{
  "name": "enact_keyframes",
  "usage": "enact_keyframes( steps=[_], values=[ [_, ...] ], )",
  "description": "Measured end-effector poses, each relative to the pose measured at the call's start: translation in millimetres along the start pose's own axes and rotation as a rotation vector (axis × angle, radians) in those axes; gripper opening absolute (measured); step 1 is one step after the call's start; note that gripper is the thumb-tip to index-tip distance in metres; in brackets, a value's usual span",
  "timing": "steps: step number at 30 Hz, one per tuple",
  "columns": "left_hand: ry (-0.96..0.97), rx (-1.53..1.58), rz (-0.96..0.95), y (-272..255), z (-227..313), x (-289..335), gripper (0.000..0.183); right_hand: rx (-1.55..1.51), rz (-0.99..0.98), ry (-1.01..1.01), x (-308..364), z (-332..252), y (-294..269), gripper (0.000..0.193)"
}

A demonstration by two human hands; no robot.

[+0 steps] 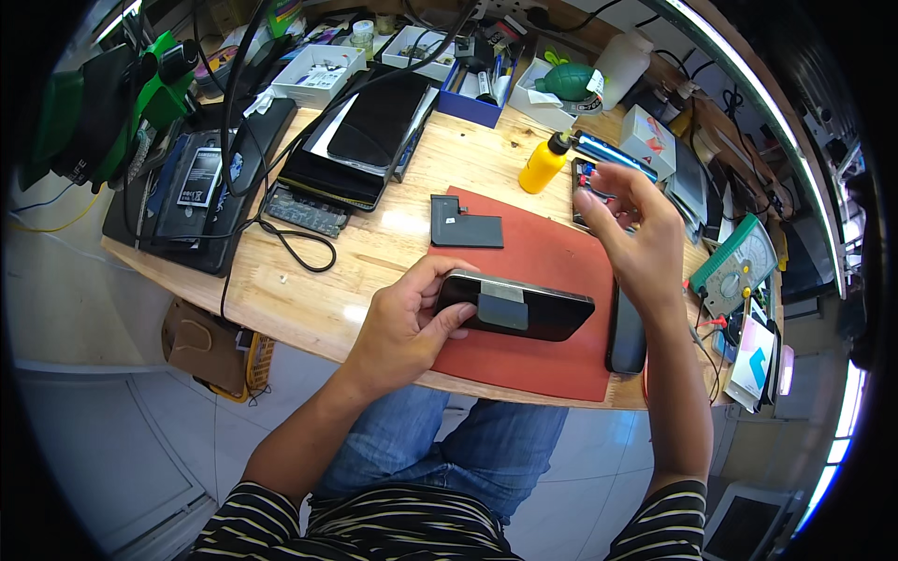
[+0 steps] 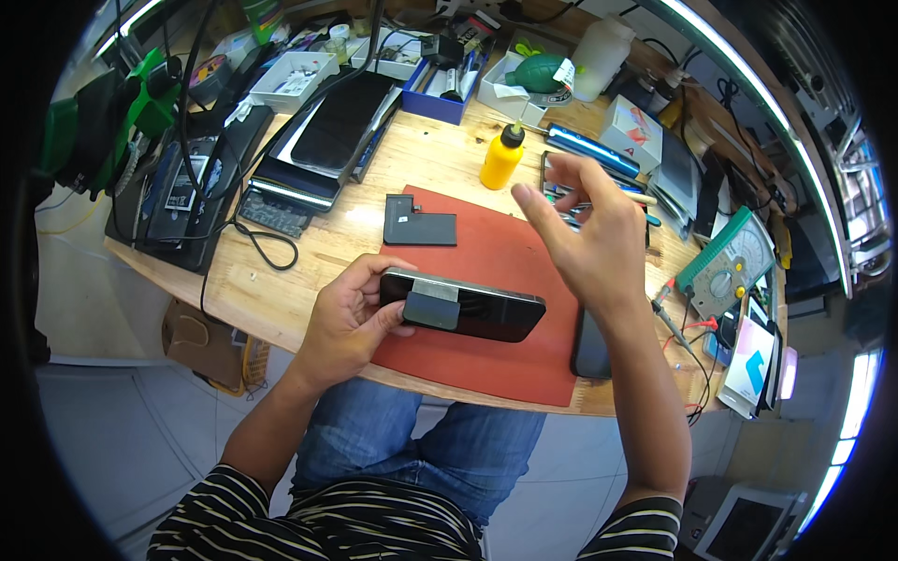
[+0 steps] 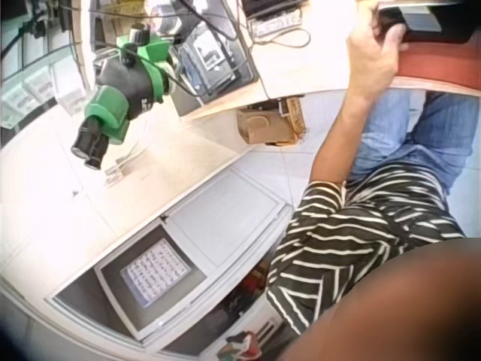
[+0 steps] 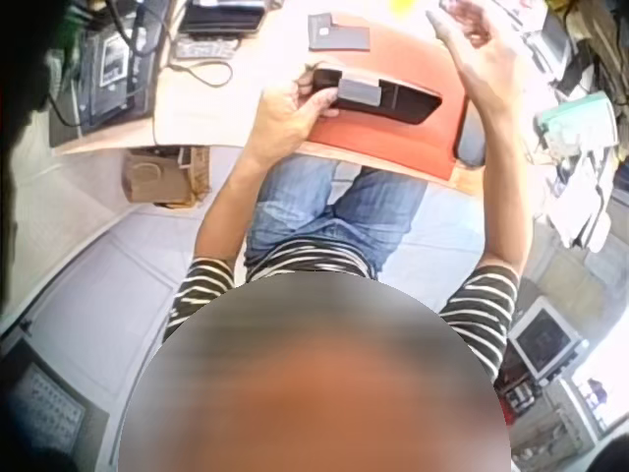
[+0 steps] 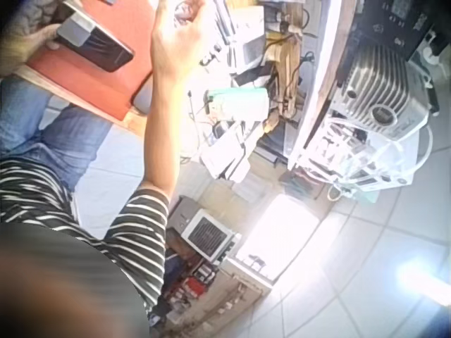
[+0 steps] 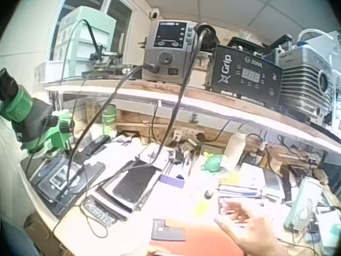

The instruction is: The person applies adhesive from a yellow bottle along the edge of a smartphone and presses a black rectangular component onto the adhesive. The person repeats this process along the phone's perimeter, smoothing the component into place.

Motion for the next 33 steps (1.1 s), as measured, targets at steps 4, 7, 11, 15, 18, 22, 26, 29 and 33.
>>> enact_keyframes(
  steps=[4,7,11,15,18,22,26,29,33],
  values=[
    [-0.008,-0.001,0.027,-1,-1,0,0.033,0.098,-0.123,-0.441,68,-60,14,0.056],
    [-0.001,-0.004,0.021,-1,-2,0,0.031,0.177,-0.133,-0.541,89,-78,32,0.052],
    [0.005,0.011,0.032,0,0,1,0.03,0.221,-0.105,-0.647,89,-84,39,0.042],
    [0.097,-0.016,0.029,4,11,0,0.032,0.297,-0.062,-0.729,93,-89,40,0.036],
    [0.063,-0.008,-0.004,5,9,-2,0.037,0.322,-0.049,-0.729,95,-91,40,0.037],
    [0.154,0.014,0.074,5,8,-3,0.024,0.319,-0.066,-0.687,95,-95,40,0.043],
    [0.178,0.011,0.105,5,2,-1,0.02,0.324,-0.079,-0.669,93,-100,40,0.042],
    [0.183,-0.043,0.114,3,1,-1,0.02,0.341,-0.061,-0.671,92,-102,41,0.039],
    [0.221,-0.104,0.129,4,4,2,0.019,0.341,-0.056,-0.698,94,-102,41,0.037]
  ],
)
Point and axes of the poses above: each hand's wrist, its own x-axis away from the middle knuckle, its own y-axis out of the palm, z = x × y, the point moved 8 cm from there along -x, towards the middle knuckle, and after that the axes turned 7 degrees about -z, right-handed, at the moved point
